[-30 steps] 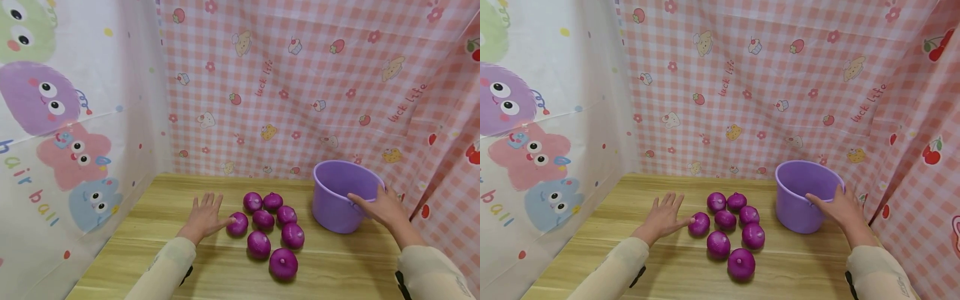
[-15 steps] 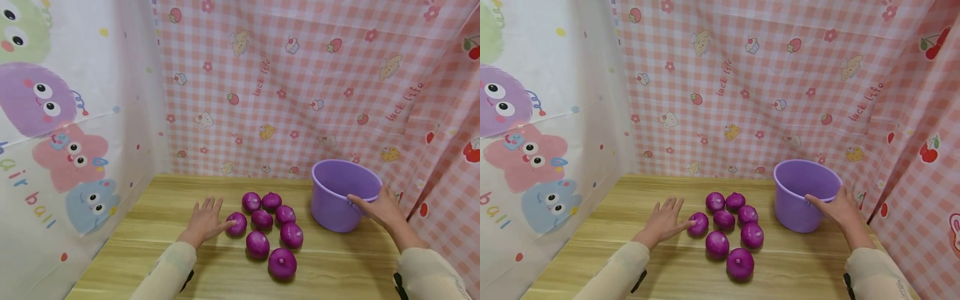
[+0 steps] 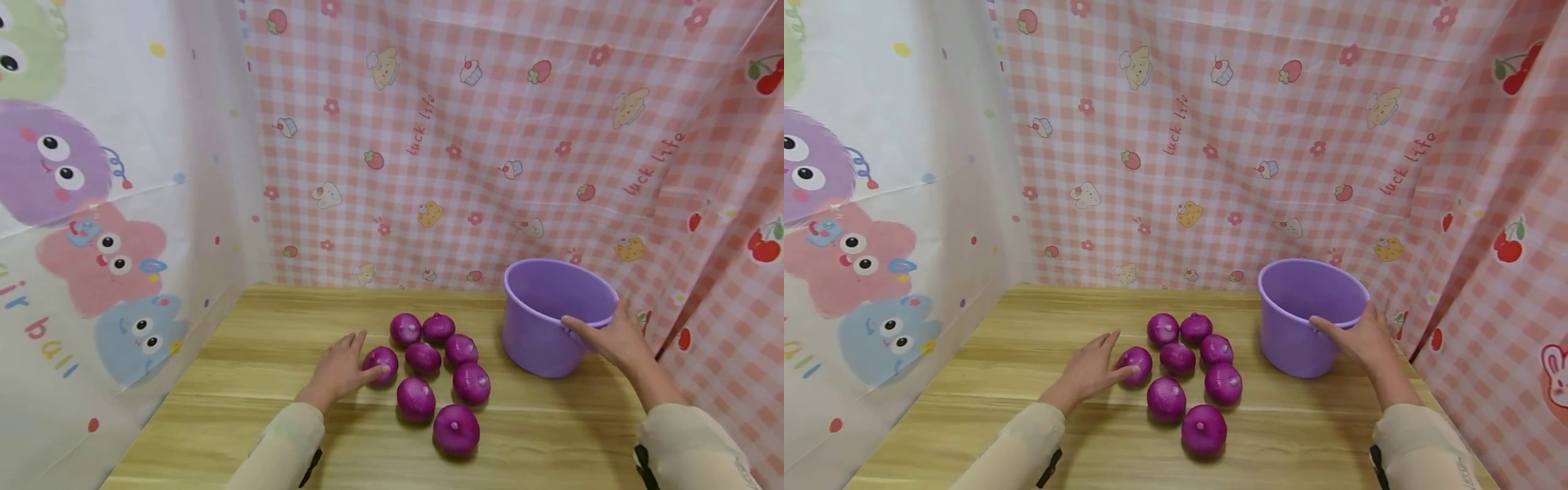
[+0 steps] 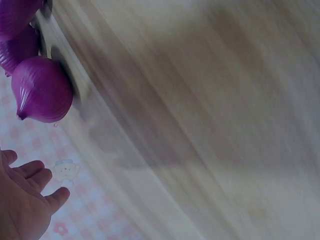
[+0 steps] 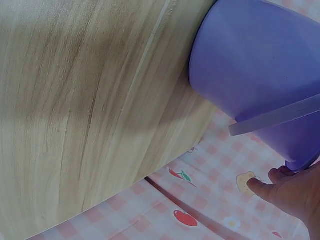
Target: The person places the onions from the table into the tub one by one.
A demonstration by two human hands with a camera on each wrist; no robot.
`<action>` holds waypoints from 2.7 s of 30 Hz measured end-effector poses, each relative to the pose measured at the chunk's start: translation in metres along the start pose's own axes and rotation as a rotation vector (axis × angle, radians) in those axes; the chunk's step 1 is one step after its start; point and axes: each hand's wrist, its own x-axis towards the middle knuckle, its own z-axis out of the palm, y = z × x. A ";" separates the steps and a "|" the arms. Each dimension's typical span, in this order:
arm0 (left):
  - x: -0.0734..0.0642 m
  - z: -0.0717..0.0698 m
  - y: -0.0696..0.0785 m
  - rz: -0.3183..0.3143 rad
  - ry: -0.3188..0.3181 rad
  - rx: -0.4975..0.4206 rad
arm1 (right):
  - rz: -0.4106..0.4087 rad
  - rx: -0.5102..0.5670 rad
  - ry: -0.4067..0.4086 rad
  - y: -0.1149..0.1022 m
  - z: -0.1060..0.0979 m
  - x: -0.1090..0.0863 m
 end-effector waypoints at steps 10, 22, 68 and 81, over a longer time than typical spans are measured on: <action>-0.001 0.014 -0.001 -0.092 0.003 -0.302 | -0.003 0.060 0.009 0.001 0.008 -0.001; 0.004 0.026 -0.005 -0.144 0.006 -0.490 | -0.016 0.118 0.012 0.000 0.008 -0.003; 0.008 0.038 -0.005 -0.118 0.014 -0.489 | -0.016 0.238 -0.032 0.003 0.008 -0.003; 0.012 0.027 -0.004 -0.136 0.043 -0.578 | 0.003 0.246 -0.052 0.003 0.008 -0.003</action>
